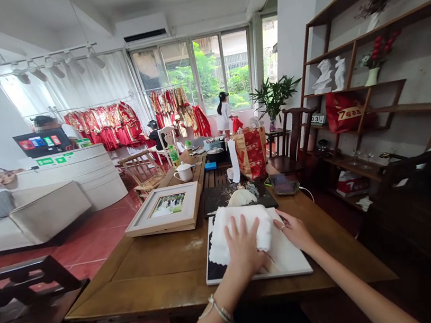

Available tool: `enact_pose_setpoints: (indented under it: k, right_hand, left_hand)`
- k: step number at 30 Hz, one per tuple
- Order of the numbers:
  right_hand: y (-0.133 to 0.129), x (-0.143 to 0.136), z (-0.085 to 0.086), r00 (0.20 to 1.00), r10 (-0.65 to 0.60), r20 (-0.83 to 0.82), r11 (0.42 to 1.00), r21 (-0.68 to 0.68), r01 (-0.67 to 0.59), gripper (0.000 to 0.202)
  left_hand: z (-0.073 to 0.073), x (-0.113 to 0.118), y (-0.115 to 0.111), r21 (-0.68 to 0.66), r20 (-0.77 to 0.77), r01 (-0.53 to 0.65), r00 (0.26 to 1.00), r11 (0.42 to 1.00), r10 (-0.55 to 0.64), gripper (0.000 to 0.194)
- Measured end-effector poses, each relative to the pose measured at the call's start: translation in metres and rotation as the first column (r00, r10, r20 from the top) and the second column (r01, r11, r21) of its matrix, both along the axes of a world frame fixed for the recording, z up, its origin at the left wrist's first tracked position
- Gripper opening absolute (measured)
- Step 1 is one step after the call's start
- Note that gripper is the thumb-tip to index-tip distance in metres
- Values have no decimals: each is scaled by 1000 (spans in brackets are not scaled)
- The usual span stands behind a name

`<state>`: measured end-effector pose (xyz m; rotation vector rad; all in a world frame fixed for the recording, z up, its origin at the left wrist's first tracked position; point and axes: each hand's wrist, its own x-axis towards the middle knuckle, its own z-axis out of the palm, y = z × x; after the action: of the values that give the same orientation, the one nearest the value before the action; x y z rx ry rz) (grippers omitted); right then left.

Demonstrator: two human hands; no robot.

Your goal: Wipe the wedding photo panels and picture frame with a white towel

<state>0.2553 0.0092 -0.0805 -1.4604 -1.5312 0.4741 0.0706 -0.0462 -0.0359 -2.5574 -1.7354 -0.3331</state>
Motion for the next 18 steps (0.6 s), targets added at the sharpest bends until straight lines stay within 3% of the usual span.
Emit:
enact_pose_setpoints:
  k: [5,10,14,18]
  right_hand:
    - [0,0,1,999,3,-53,997,-71,-7,52]
    - [2,0,-3,992,41,-117,999,-1,-42,47]
    - [3,2,-8,990,84,-116,996,12,-83,46]
    - [2,5,-10,990,104,-97,994,27,-102,46]
  left_hand:
    - [13,-25,24,20,23,-194,981,981,193,73]
    - [5,-55,0,92,-2,-185,983,978,186,74]
    - [-3,-43,-23,113,7,-161,987,980,161,78]
    - [2,-12,-19,56,10,-107,994,993,106,82]
